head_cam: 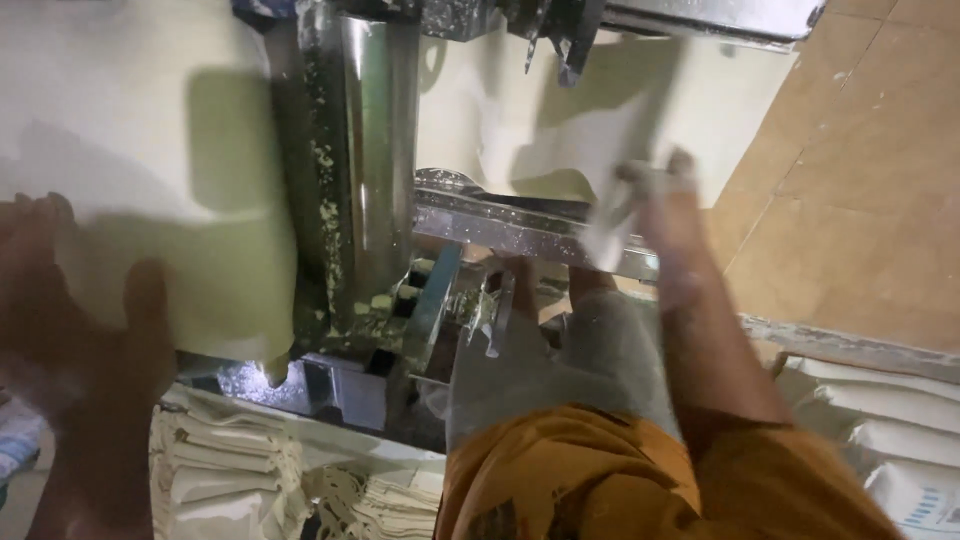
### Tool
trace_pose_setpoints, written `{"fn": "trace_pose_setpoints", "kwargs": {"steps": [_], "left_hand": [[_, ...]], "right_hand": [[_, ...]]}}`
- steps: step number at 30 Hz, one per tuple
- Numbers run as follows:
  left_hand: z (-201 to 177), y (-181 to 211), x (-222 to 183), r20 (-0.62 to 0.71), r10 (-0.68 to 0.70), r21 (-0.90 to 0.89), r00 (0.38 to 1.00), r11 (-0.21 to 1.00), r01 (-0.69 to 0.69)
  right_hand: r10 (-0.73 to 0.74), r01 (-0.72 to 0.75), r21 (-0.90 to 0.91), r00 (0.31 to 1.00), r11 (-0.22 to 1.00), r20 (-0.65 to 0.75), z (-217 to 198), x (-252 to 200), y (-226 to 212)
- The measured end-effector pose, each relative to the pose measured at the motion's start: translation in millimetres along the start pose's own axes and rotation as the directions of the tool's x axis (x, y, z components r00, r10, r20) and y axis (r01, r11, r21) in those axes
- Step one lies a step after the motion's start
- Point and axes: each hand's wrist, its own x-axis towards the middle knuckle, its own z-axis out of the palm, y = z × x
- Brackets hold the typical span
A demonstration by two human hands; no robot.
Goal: The person repeatedly feeds a large sheet of dough through a mechanical dough sheeter, guiding it with both hands to ensure it passes through the rollers smoothly. The person then collects the flattened dough from the output side and folds it back onto the input side to repeat the process.
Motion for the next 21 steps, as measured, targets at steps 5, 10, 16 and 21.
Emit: {"fn": "trace_pose_setpoints", "kwargs": {"steps": [5,10,16,21], "left_hand": [[-0.1,-2.3,5.1,-0.105,0.202,0.108,0.974,0.976,-0.191],[-1.2,-2.3,6.7,-0.046,0.047,0.188,0.998,0.981,-0.037],[-1.2,-1.8,4.8,-0.132,0.231,0.204,0.964,0.958,-0.201],[-2.1,-0.7,7.0,-0.041,0.072,0.305,0.997,0.951,-0.056]], "right_hand": [[-0.360,-0.051,0.605,0.763,0.795,0.537,40.2,-18.2,-52.1],[-0.815,0.848,0.048,0.490,0.528,0.309,23.6,13.5,40.5],[-0.961,0.795,0.550,0.143,0.254,0.237,-53.7,85.7,120.3],[-0.562,0.511,0.268,0.809,0.817,0.170,-90.9,143.4,192.9]]}}
